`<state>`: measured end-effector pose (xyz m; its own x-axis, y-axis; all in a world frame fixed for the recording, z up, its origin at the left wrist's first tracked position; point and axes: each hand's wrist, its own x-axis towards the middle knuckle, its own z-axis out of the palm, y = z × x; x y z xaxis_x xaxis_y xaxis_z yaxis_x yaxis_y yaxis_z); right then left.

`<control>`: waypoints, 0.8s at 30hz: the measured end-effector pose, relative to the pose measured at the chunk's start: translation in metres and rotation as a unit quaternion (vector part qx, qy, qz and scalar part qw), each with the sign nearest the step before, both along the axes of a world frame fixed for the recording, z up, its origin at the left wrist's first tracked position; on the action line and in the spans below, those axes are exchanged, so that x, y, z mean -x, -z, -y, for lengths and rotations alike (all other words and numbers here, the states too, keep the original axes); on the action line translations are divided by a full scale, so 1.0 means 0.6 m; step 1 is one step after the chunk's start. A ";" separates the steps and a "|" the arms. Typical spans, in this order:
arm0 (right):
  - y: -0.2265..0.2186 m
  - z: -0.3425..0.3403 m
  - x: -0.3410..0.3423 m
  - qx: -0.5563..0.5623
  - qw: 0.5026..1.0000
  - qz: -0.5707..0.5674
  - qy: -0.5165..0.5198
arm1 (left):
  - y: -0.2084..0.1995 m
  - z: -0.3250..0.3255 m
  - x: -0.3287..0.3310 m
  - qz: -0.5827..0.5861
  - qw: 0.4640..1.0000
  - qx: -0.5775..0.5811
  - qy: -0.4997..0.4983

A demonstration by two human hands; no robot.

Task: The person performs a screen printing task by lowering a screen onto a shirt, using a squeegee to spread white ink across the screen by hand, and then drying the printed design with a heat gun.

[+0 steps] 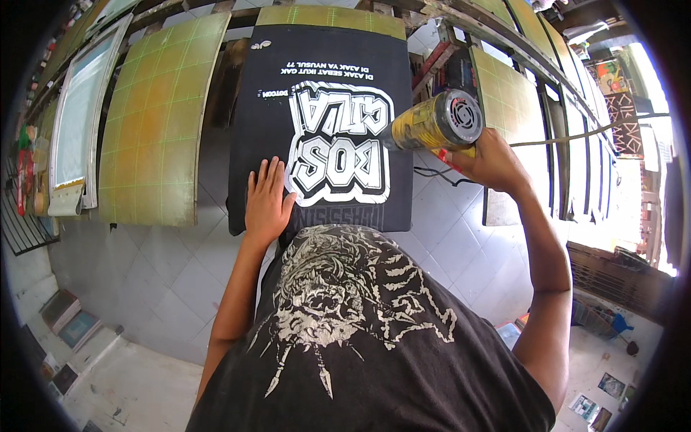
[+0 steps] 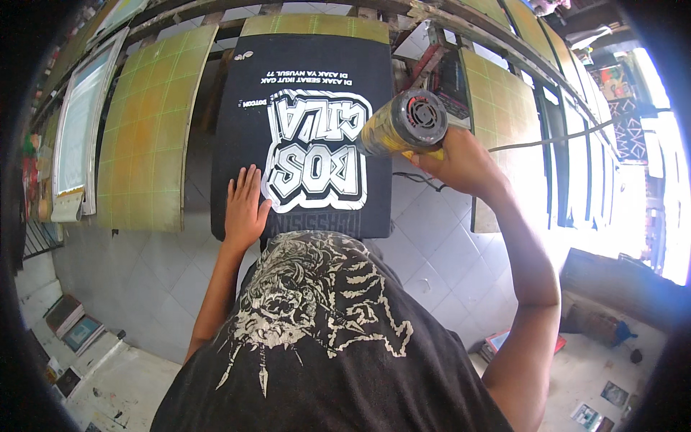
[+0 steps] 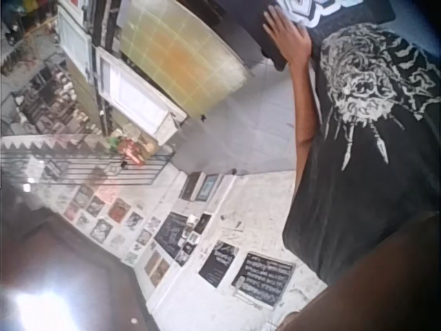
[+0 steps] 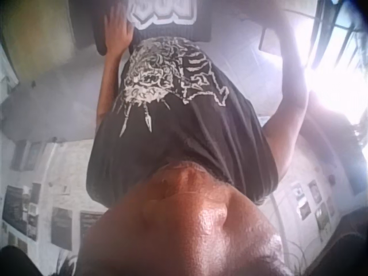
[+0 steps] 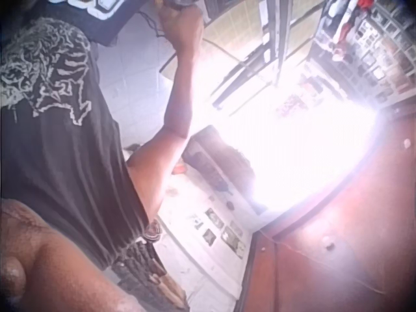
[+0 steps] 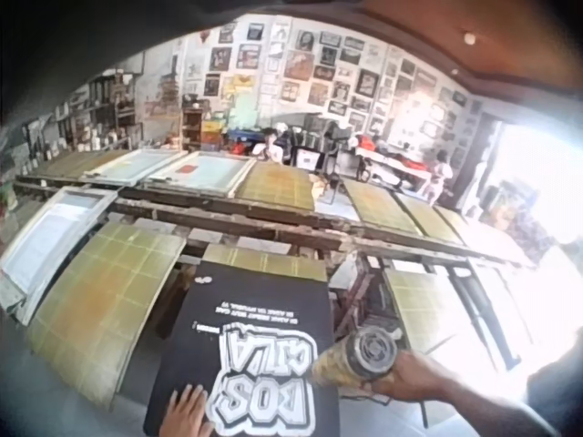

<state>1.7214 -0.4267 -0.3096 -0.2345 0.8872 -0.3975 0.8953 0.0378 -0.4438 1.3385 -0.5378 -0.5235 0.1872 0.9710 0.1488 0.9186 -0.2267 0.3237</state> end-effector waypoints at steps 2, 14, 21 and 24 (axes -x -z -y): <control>0.011 -0.004 -0.009 -0.024 1.000 -0.009 -0.004 | 0.000 0.001 0.000 -0.003 1.000 0.006 0.000; 0.010 -0.024 -0.020 -0.067 0.995 -0.061 -0.034 | -0.006 0.001 -0.003 -0.007 1.000 0.014 -0.005; 0.024 -0.035 -0.031 -0.094 0.993 -0.050 -0.057 | -0.007 0.001 -0.005 -0.018 1.000 0.021 -0.001; 0.018 -0.041 -0.029 -0.069 0.997 -0.027 -0.038 | -0.005 0.001 -0.004 -0.028 0.999 0.021 0.000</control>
